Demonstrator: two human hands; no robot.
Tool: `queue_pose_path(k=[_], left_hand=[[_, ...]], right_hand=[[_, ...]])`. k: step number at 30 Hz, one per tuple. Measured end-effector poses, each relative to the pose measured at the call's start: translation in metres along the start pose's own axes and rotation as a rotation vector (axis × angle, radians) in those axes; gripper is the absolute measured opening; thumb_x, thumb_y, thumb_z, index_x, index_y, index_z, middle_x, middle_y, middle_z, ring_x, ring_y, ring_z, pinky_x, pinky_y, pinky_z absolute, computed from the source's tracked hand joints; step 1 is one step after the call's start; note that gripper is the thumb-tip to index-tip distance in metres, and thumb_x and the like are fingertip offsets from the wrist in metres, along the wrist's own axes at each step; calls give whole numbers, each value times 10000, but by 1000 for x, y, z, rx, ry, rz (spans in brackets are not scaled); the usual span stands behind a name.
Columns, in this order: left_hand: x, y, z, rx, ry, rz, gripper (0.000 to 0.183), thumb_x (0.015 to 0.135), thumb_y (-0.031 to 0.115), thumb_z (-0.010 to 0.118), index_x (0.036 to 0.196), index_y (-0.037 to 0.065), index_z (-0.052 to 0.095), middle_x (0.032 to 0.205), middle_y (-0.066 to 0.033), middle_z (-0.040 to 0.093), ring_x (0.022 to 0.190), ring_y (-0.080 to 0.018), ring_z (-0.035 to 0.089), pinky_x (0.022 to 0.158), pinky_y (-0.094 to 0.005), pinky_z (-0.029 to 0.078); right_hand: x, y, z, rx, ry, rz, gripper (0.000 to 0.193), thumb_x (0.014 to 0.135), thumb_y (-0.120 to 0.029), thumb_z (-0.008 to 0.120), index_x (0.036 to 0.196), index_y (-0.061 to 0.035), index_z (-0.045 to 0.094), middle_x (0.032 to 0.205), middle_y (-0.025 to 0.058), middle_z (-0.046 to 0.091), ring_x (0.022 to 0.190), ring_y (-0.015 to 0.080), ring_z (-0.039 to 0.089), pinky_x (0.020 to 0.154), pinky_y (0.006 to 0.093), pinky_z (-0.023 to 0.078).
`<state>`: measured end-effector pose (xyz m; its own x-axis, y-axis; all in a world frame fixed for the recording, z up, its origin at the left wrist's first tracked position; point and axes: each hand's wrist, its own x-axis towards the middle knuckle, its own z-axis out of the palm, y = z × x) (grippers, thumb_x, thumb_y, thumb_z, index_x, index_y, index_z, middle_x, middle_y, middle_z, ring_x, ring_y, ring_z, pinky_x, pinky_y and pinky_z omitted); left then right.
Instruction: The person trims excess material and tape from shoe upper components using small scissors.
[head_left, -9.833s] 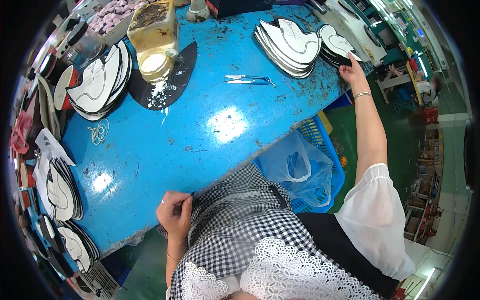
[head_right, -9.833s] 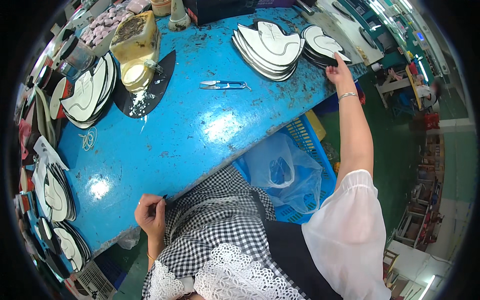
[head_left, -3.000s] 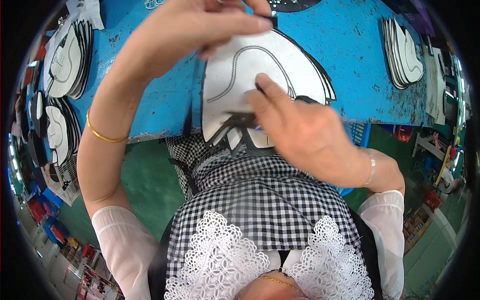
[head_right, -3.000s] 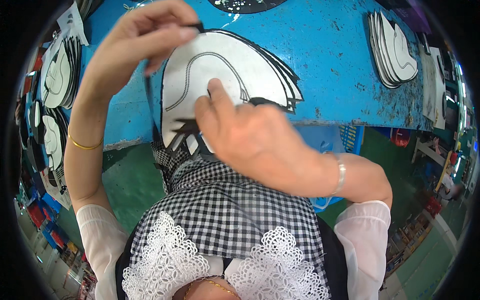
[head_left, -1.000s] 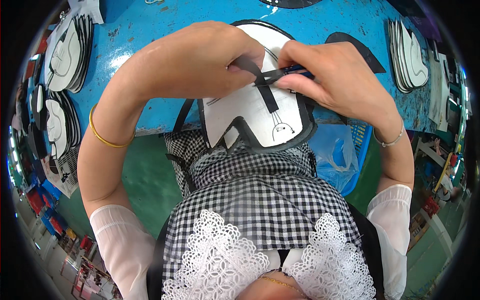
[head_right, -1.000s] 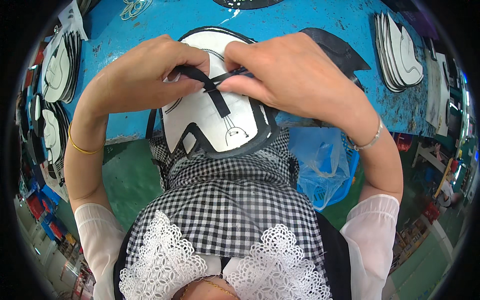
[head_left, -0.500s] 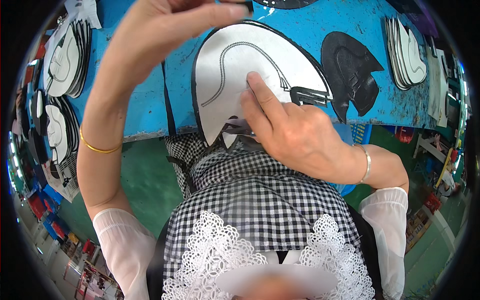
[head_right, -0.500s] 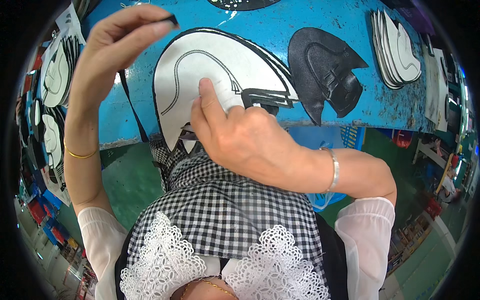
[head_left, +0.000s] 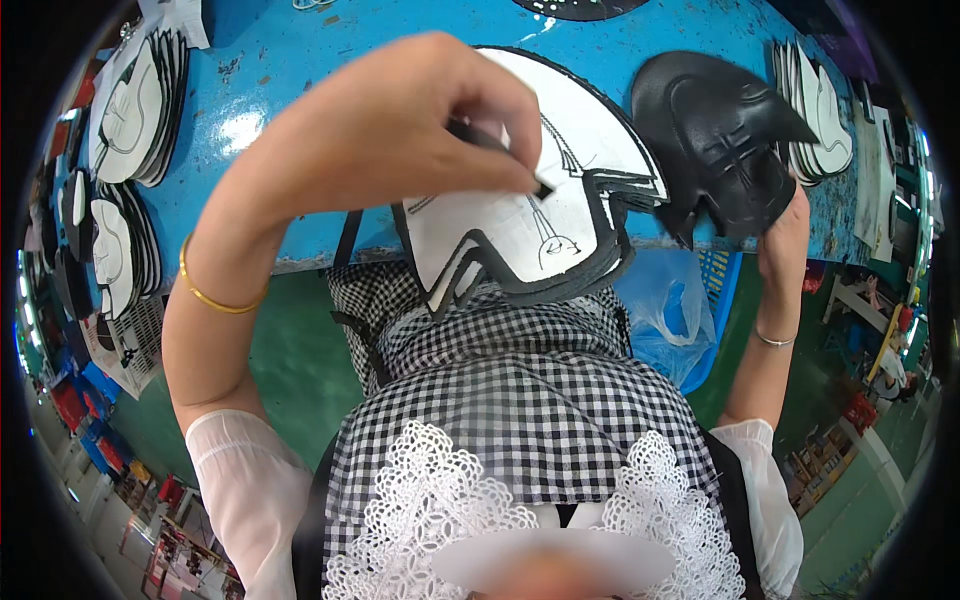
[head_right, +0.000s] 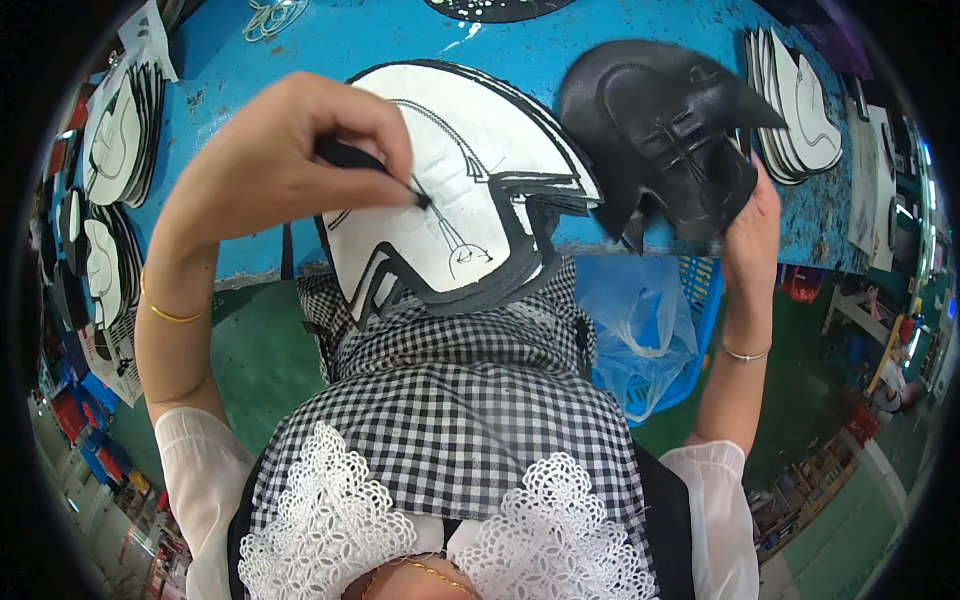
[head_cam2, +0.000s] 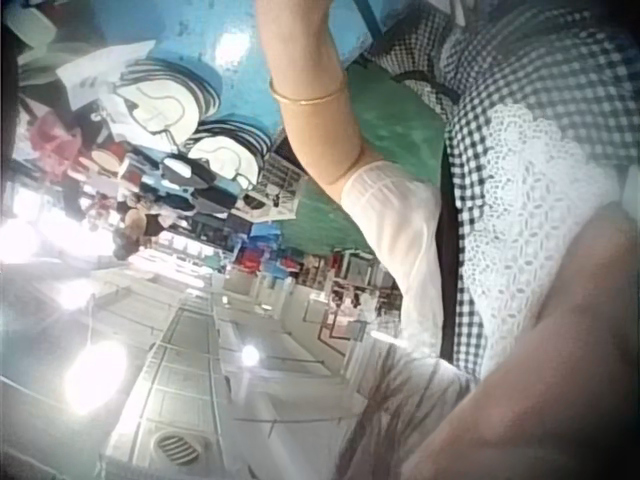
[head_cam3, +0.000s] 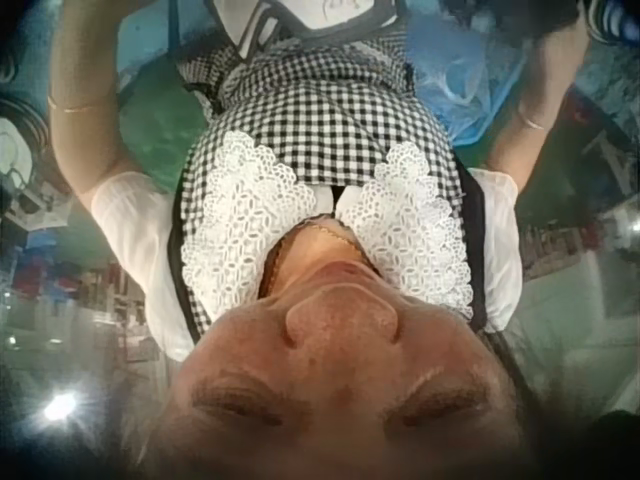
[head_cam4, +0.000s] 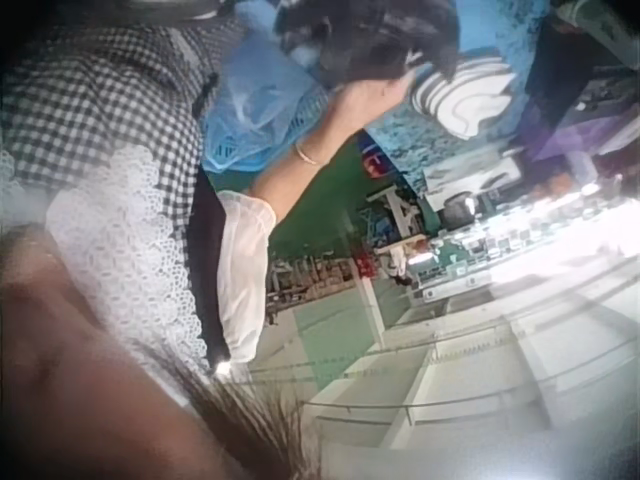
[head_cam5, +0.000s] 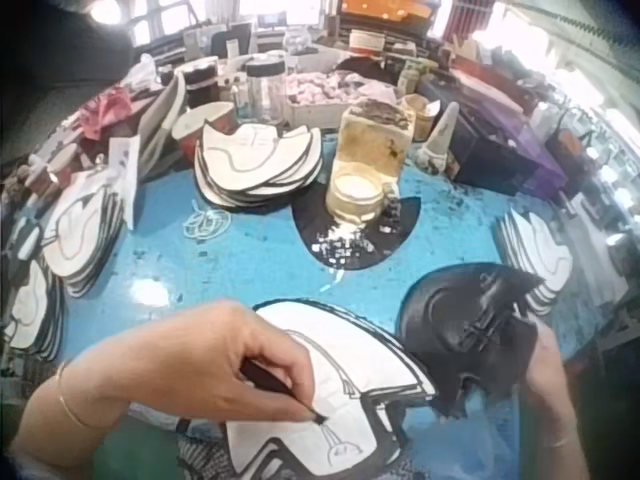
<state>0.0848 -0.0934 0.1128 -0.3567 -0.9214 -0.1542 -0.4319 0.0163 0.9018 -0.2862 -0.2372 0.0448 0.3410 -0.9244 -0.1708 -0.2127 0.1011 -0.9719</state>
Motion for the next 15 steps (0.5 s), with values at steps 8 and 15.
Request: queue_pose_path(k=[8,15], left_hand=[[8,-10,26,235,27,-54,103,753,76,755,788,22,675,701,-59,659,612,-152,589,588,-282,468],[4,-18,22,601,188,139,174,729,118,800,750,27,653,651,-103,619,578,-206,577,558,-329,446]], right_hand=[[-9,-16,-11,-60,-3,-67,180,1028,-140,557,1158,-16,557,864,6,576,587,13,421,506,173,321],[2,-58,111,-646,-728,-923,216,814,-89,727,1010,-73,636,760,74,637,667,230,649,592,299,500]])
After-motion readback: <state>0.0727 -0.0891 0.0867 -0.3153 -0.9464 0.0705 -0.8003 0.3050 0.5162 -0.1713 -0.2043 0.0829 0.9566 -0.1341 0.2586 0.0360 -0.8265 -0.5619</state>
